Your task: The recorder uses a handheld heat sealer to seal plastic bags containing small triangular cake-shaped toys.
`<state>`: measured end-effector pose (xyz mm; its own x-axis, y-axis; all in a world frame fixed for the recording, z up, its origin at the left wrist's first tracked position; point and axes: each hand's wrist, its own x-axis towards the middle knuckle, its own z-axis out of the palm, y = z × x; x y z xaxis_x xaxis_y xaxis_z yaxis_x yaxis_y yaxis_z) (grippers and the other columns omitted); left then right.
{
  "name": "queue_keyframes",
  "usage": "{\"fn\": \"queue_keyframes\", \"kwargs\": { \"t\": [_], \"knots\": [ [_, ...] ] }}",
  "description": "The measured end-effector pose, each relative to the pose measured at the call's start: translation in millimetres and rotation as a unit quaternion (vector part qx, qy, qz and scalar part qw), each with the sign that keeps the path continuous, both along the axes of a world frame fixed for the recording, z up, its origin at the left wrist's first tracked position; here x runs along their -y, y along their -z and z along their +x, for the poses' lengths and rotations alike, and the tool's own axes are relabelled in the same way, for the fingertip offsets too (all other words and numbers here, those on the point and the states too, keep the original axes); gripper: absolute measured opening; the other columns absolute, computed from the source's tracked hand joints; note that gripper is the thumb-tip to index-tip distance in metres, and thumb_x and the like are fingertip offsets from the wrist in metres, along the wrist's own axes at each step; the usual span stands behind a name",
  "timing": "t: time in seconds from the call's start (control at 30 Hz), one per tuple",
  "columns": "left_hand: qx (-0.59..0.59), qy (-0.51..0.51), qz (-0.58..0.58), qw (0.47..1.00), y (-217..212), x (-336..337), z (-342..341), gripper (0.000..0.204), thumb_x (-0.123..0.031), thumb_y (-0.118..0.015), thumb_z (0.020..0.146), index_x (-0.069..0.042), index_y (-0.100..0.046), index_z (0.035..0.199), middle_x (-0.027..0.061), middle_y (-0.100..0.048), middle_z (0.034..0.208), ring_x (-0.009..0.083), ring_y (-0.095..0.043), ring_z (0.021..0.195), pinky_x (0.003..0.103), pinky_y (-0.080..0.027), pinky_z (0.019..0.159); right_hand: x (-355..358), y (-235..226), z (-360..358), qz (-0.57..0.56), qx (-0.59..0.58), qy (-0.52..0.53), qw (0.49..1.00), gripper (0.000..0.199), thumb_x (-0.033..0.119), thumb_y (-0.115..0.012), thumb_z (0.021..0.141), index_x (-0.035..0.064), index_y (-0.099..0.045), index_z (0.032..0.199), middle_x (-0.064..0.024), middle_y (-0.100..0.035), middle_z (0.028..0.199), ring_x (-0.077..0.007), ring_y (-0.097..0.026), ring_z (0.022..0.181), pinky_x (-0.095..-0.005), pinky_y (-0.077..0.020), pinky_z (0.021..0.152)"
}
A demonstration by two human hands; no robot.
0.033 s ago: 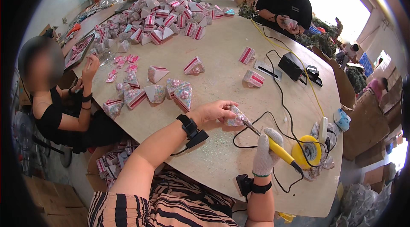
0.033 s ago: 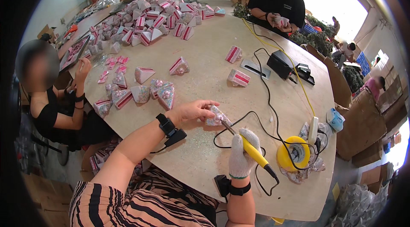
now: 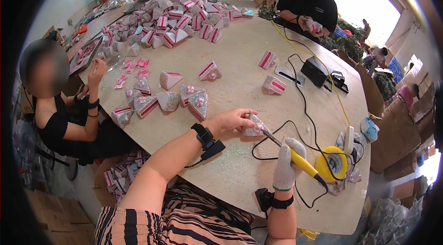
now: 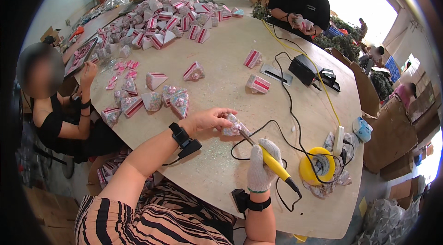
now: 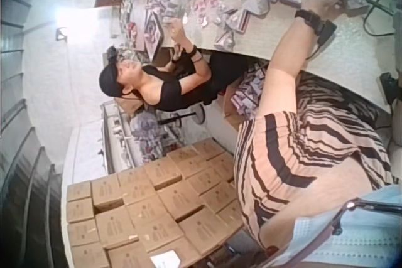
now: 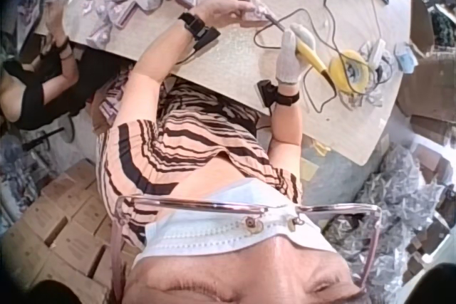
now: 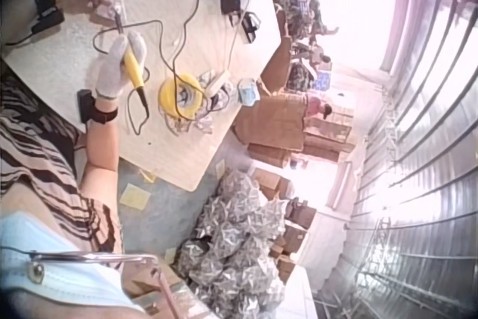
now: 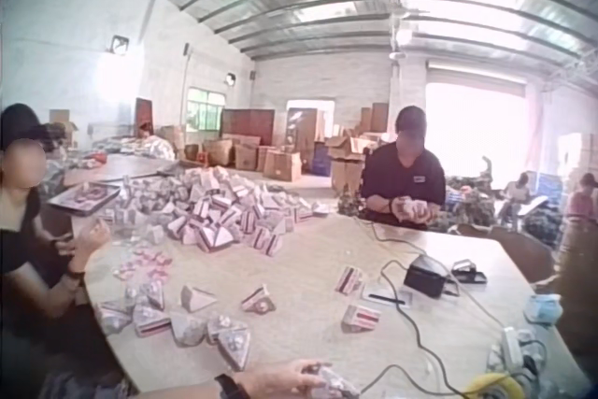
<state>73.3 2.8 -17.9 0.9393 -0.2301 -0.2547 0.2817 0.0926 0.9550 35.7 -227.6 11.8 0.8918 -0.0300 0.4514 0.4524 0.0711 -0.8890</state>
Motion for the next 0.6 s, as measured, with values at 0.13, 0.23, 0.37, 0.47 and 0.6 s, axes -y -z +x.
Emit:
{"fn": "queue_keyframes", "kwargs": {
  "t": [0.13,0.23,0.37,0.47,0.6],
  "knots": [
    [-0.012,-0.006,-0.020,1.000,-1.8,1.3,-2.3,0.057,-0.011,-0.063,0.081,-0.002,-0.040,0.133,0.0049,-0.050,0.100,0.0111,-0.048,0.084,0.023,-0.042,0.069,-0.1,-1.8,-0.6,-0.018,0.004,0.008,1.000,0.018,0.004,-0.066,0.079,0.0010,-0.061,0.096,-0.0047,-0.062,0.090,-0.0099,-0.054,0.078,-0.0255,-0.0448,0.074],
    [-0.019,-0.007,-0.022,1.000,-4.1,1.7,-2.4,0.057,-0.011,-0.063,0.082,-0.002,-0.039,0.133,0.0058,-0.050,0.102,0.0120,-0.049,0.086,0.024,-0.043,0.071,0.4,-1.9,-0.3,-0.020,0.011,0.006,1.000,0.017,0.004,-0.066,0.079,0.0012,-0.061,0.096,-0.0047,-0.062,0.089,-0.0098,-0.054,0.079,-0.0258,-0.0449,0.074],
    [-0.005,0.009,0.012,1.000,-3.6,-0.5,0.1,0.059,-0.013,-0.063,0.082,-0.003,-0.039,0.134,0.0068,-0.051,0.104,0.0132,-0.050,0.089,0.025,-0.045,0.073,0.1,-0.2,-0.1,-0.012,0.012,0.007,1.000,0.017,0.004,-0.066,0.079,0.0012,-0.061,0.095,-0.0048,-0.063,0.090,-0.0099,-0.055,0.080,-0.0259,-0.0449,0.075],
    [-0.001,0.014,0.013,1.000,-0.9,-2.1,0.7,0.060,-0.016,-0.064,0.082,-0.004,-0.039,0.134,0.0072,-0.051,0.105,0.0136,-0.050,0.089,0.026,-0.046,0.072,-0.4,-0.2,-0.9,-0.005,-0.002,0.003,1.000,0.017,0.003,-0.066,0.079,0.0012,-0.061,0.095,-0.0048,-0.063,0.091,-0.0098,-0.055,0.080,-0.0258,-0.0449,0.075],
    [0.006,0.016,0.015,1.000,0.6,-2.3,1.3,0.060,-0.017,-0.064,0.082,-0.004,-0.039,0.134,0.0075,-0.051,0.105,0.0140,-0.051,0.090,0.026,-0.046,0.072,-0.5,0.9,-0.2,0.002,-0.006,0.000,1.000,0.017,0.003,-0.066,0.079,0.0012,-0.061,0.095,-0.0048,-0.063,0.091,-0.0098,-0.055,0.080,-0.0257,-0.0449,0.075]
  ]
}}
